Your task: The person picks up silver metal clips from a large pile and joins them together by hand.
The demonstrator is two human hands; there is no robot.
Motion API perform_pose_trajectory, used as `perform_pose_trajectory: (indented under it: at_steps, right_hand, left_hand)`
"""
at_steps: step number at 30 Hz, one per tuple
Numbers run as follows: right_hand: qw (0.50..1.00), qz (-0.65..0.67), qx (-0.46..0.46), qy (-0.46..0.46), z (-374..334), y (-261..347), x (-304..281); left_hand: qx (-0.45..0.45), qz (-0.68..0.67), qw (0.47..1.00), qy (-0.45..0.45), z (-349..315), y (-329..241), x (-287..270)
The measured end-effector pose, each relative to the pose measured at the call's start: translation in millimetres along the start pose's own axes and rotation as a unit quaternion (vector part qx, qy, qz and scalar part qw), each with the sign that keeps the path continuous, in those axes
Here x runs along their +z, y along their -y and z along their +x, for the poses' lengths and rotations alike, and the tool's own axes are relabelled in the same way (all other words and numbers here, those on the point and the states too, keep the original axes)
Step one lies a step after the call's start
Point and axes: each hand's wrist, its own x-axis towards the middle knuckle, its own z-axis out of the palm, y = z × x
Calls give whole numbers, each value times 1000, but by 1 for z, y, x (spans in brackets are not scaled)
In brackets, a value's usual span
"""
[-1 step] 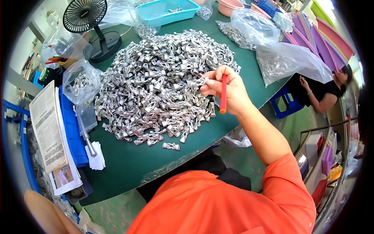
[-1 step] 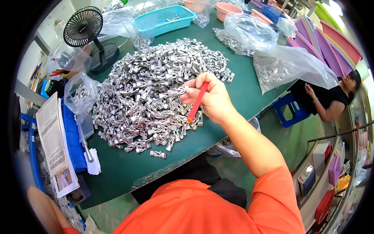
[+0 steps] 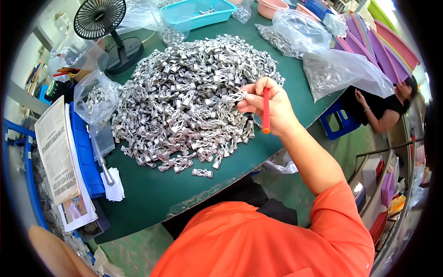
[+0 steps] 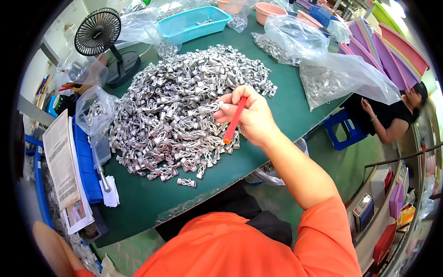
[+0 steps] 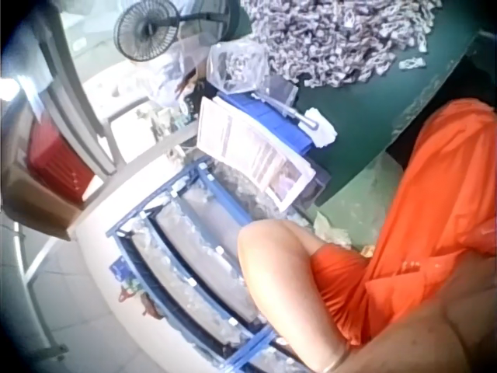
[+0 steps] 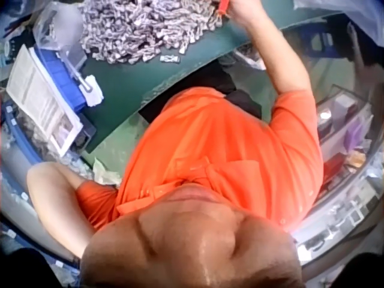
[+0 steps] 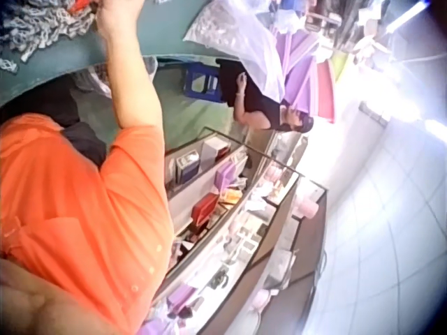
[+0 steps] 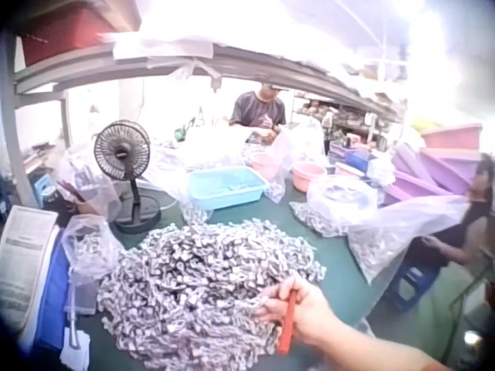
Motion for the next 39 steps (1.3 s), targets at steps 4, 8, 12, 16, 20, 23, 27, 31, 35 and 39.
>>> perform_pose_trajectory:
  at_steps: [4,8,12,16,20,23,27,31,35,39]
  right_hand:
    - [999,27,8,16,-2,1,-6]
    - [999,39,12,23,-7,1,-6]
    - [993,-87,-22,75,-16,-5,-3]
    - [980,-166,-77,78,-17,-18,-1]
    - [810,-455,-364,-72,18,-9,-17]
    - [778,-535,-322,-69,37,-7,-26]
    - [765,-540,-344,-72,44,-4,-34]
    - [925,-255,-266,-96,32,-6,-46]
    - [963,-192,-166,-91,9,-6,-34]
    - [963,-192,-186,-21,-6,-26,-7]
  left_hand:
    - [2,2,1000,4,1,-2,-1]
    - [2,4,1000,7,2,-4,-1]
    - [1,7,1000,10,2,-6,0]
    - [6,10,1000,15,-1,-9,-1]
    - [12,9,1000,23,1,-14,-5]
    - [22,8,999,31,2,-17,-7]
    - [46,-3,998,52,4,-24,-13]
    - [107,-29,989,99,13,-38,-29]
    - [233,-80,952,179,36,-61,-47]
    - [320,-105,907,252,59,-94,-58]
